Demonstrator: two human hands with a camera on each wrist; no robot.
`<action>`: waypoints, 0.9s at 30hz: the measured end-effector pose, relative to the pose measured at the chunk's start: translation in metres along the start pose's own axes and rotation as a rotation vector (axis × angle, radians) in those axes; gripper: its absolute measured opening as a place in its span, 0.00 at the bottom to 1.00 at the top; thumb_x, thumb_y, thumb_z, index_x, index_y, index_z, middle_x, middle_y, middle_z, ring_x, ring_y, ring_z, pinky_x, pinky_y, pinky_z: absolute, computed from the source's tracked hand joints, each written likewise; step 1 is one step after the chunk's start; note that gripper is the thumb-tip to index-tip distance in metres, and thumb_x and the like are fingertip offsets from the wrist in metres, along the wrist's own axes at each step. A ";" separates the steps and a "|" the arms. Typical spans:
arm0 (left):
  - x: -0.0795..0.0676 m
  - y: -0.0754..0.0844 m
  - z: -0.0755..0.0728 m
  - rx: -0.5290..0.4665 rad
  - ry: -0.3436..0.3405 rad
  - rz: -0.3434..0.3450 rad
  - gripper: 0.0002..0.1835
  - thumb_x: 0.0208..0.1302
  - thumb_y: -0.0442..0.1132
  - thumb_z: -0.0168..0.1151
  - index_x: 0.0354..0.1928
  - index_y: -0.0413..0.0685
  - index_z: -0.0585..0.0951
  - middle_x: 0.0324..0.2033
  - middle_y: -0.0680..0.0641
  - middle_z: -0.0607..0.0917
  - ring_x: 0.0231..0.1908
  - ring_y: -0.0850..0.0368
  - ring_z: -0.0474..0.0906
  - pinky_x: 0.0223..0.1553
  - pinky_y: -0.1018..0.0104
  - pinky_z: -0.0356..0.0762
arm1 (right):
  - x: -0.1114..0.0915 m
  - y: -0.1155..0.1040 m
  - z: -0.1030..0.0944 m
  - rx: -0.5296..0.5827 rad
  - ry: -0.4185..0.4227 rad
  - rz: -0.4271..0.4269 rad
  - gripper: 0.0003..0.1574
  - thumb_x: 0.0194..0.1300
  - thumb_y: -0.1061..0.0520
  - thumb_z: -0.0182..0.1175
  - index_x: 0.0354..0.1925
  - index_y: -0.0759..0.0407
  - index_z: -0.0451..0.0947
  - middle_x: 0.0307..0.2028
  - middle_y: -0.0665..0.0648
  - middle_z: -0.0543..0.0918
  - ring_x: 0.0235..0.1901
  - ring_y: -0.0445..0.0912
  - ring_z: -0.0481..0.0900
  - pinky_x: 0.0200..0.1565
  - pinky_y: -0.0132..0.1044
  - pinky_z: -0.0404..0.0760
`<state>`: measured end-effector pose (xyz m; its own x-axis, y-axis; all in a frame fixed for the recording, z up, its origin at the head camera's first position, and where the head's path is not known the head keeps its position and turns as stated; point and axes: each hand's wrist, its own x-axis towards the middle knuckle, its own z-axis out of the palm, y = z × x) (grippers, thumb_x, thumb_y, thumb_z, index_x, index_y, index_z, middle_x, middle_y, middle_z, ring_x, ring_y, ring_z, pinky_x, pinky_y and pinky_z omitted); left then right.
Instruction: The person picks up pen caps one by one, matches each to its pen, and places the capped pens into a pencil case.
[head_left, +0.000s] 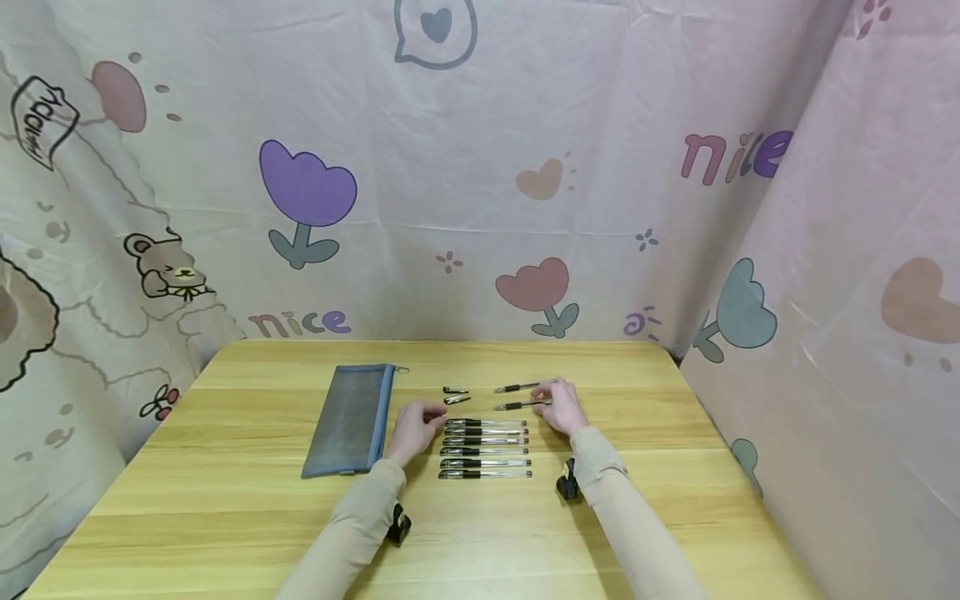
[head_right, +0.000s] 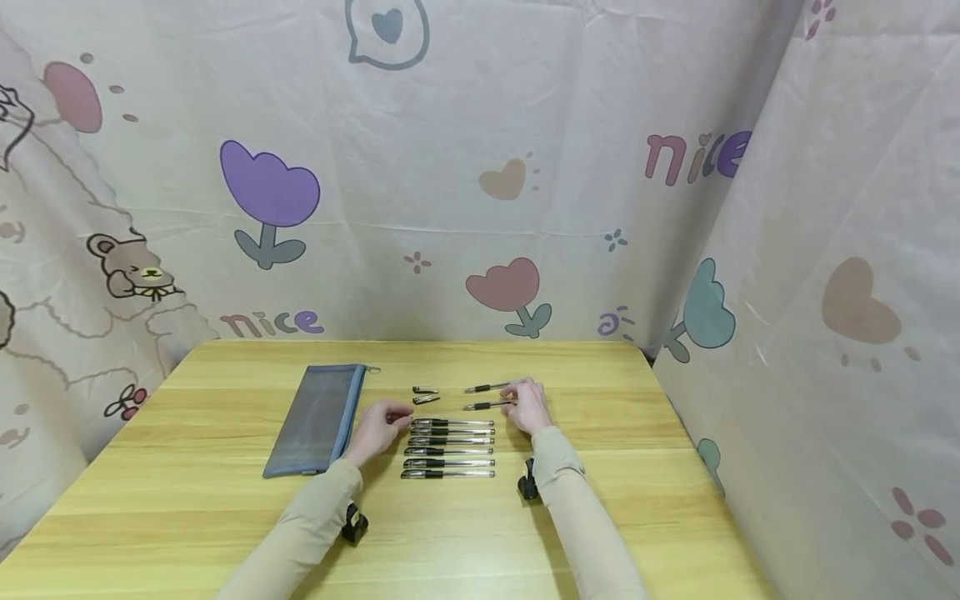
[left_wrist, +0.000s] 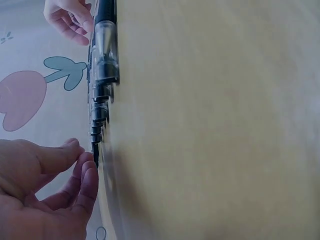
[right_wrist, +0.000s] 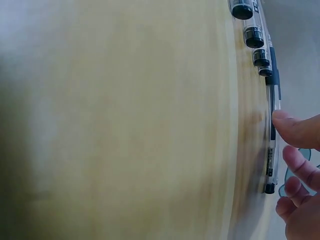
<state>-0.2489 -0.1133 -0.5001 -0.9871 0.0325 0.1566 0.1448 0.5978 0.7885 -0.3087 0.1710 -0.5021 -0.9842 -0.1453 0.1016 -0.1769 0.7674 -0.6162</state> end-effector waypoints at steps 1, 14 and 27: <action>0.000 0.000 0.000 -0.003 -0.001 -0.002 0.11 0.67 0.29 0.63 0.49 0.34 0.86 0.42 0.38 0.89 0.42 0.45 0.85 0.48 0.51 0.83 | 0.000 0.001 0.000 -0.010 0.002 -0.007 0.13 0.58 0.64 0.70 0.44 0.61 0.86 0.49 0.64 0.81 0.55 0.59 0.72 0.60 0.55 0.70; 0.000 -0.002 -0.001 -0.021 -0.007 -0.051 0.11 0.67 0.30 0.63 0.49 0.36 0.86 0.40 0.40 0.89 0.41 0.49 0.84 0.46 0.54 0.82 | 0.001 0.000 0.001 -0.038 0.004 -0.038 0.07 0.57 0.65 0.70 0.37 0.61 0.87 0.45 0.62 0.84 0.52 0.58 0.75 0.63 0.54 0.67; -0.001 0.000 -0.003 -0.009 -0.013 -0.056 0.11 0.67 0.30 0.63 0.49 0.37 0.87 0.40 0.41 0.89 0.40 0.50 0.84 0.45 0.55 0.82 | 0.004 0.007 0.004 -0.035 -0.005 -0.063 0.05 0.55 0.66 0.71 0.33 0.59 0.87 0.36 0.58 0.88 0.50 0.56 0.78 0.64 0.54 0.67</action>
<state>-0.2474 -0.1158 -0.4987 -0.9945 0.0095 0.1041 0.0896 0.5913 0.8014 -0.3142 0.1735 -0.5092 -0.9709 -0.1972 0.1359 -0.2393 0.7781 -0.5807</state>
